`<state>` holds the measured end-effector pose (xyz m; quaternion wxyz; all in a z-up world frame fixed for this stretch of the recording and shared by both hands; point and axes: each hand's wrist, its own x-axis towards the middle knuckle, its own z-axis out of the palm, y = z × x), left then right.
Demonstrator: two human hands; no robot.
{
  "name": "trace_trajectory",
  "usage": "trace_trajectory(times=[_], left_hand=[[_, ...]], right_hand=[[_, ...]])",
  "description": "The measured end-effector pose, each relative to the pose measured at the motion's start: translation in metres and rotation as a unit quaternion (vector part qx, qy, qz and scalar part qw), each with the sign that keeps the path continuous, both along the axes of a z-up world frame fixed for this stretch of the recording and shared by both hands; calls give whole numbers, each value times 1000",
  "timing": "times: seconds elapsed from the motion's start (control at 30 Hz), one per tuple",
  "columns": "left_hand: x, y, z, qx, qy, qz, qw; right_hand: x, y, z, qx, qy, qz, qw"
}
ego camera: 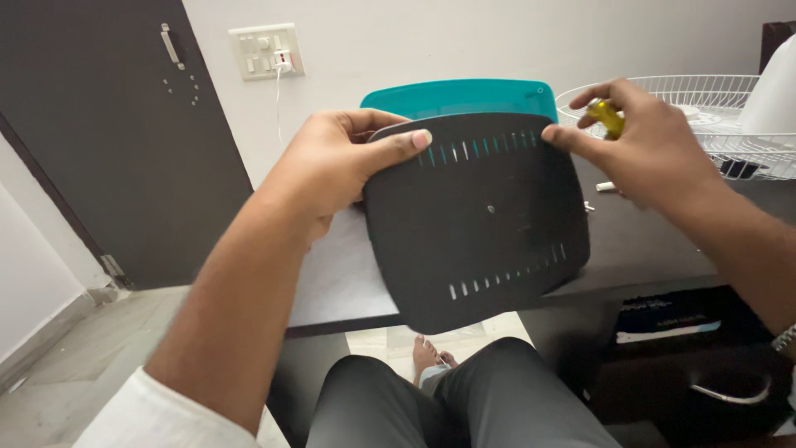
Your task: The person disassembles a teal-colored fan housing using a yellow screwdriver, removes the back cover, and works on the internal wiring and switch assembly. The person manipulates wires and components inside the housing while seated at a table.
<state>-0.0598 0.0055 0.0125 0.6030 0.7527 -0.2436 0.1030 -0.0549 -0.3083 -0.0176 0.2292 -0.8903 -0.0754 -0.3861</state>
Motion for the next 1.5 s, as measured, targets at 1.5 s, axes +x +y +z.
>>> trace_trajectory(times=[1.5], left_hand=[[-123,90,20,182,-490,223,823]], right_hand=[[-6,93,-19,-282,258,-65,922]])
